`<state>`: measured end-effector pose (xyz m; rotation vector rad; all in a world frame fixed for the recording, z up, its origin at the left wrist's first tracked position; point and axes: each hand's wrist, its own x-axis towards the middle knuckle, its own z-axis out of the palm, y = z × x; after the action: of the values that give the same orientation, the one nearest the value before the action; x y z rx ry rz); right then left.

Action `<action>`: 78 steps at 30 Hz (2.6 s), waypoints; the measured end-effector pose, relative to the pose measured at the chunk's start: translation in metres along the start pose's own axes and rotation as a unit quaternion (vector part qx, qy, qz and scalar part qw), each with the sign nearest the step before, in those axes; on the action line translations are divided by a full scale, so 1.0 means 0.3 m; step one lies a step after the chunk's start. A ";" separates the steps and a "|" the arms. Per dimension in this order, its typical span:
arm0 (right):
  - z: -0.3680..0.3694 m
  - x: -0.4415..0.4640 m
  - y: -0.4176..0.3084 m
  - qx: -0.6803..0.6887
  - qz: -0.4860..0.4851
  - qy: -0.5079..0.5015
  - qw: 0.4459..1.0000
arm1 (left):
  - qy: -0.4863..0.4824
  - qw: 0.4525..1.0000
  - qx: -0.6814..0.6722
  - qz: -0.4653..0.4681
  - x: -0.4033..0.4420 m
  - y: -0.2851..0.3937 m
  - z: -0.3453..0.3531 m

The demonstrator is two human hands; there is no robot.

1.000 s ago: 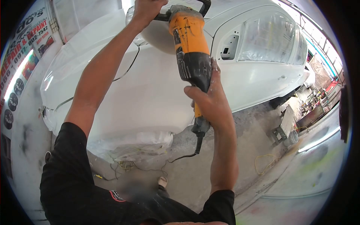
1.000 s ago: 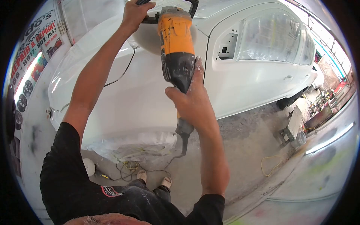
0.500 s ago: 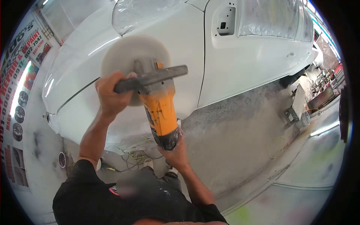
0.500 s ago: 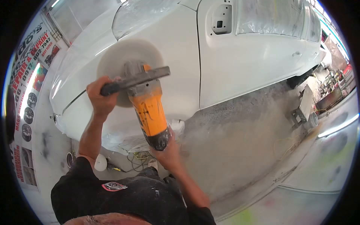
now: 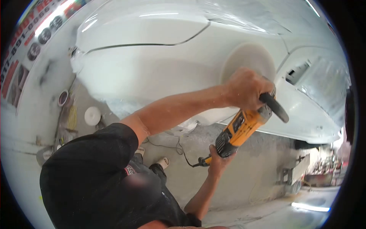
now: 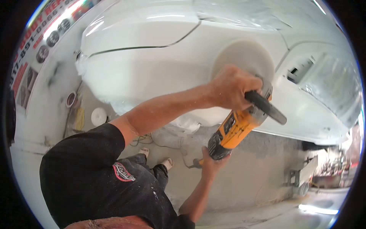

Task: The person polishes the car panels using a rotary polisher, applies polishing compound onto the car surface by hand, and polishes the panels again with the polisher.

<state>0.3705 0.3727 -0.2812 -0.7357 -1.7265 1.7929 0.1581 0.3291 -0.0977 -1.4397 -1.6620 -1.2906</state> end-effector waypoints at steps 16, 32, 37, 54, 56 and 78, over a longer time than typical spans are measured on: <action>0.546 -0.558 0.245 -0.072 0.051 -0.188 0.978 | 0.005 0.991 0.129 -0.033 -0.663 0.057 -0.886; 0.394 -0.586 0.378 0.045 0.110 -0.098 0.988 | -0.135 0.985 0.107 -0.010 -0.584 0.093 -0.495; 0.155 -0.367 0.317 0.009 0.098 -0.068 0.993 | -0.128 0.990 0.067 0.007 -0.454 0.081 -0.109; 0.063 -0.379 0.562 0.120 0.178 -0.139 0.967 | -0.266 0.953 0.148 0.002 -0.574 0.132 0.050; 0.072 -0.417 0.596 0.122 0.200 -0.149 0.961 | -0.293 0.943 0.157 -0.003 -0.601 0.134 0.068; 0.120 -0.457 0.675 0.108 0.211 -0.101 0.966 | -0.331 0.938 0.100 0.014 -0.696 0.087 0.044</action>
<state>0.4399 0.2434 -0.4799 -0.9008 -1.5409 2.3749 0.2366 0.2582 -0.2799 -1.8814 -2.1003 -0.6077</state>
